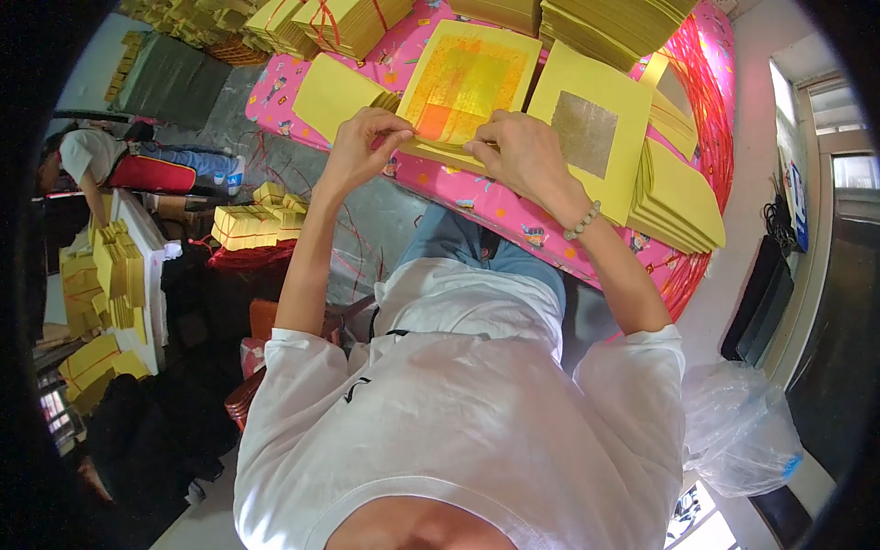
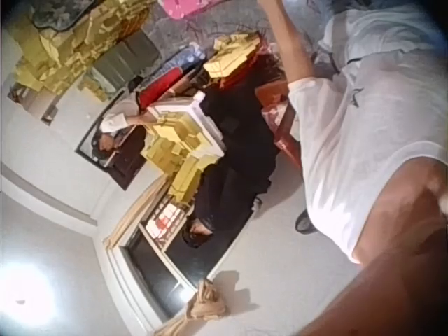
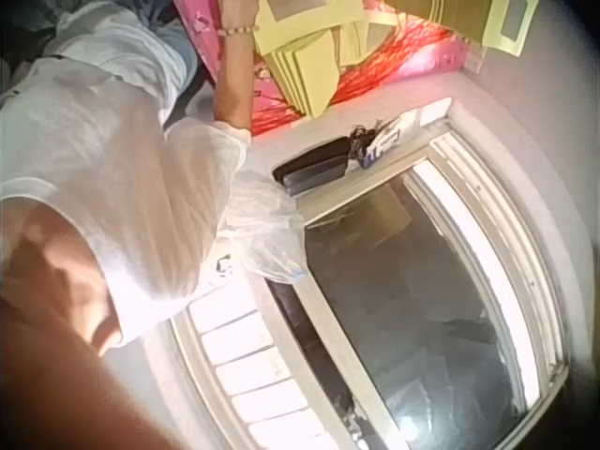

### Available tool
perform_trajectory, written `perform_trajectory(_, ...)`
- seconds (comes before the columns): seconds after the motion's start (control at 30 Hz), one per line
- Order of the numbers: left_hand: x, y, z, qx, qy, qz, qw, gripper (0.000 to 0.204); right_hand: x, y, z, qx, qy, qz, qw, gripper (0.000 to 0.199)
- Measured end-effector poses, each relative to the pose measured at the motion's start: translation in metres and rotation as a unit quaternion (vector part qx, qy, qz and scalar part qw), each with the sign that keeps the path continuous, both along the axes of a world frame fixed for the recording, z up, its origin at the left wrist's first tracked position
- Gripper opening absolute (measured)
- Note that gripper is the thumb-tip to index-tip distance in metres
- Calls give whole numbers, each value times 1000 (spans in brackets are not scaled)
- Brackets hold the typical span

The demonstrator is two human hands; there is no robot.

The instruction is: Picking up, inspecting, and stacking yellow paper sheets with foil inserts.

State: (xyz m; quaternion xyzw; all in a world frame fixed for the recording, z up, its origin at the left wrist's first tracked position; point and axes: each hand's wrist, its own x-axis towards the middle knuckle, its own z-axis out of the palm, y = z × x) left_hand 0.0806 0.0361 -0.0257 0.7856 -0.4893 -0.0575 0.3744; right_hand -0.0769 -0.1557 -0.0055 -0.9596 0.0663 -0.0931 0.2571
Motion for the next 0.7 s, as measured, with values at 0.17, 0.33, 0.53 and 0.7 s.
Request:
perform_trajectory(0.17,0,-1,1,8,12,2,1000,11,0,0,3,-5,6,3,1000,25)
perform_trajectory(0.33,-2,-2,3,11,3,5,1000,10,1,1,-5,-31,-12,1,999,24)
perform_trajectory(0.53,-12,-13,22,53,-169,-55,983,19,4,3,2,-84,-41,-6,996,21)
perform_trajectory(0.7,-16,-36,12,16,-171,-57,983,24,5,-1,20,-70,-84,-9,994,20)
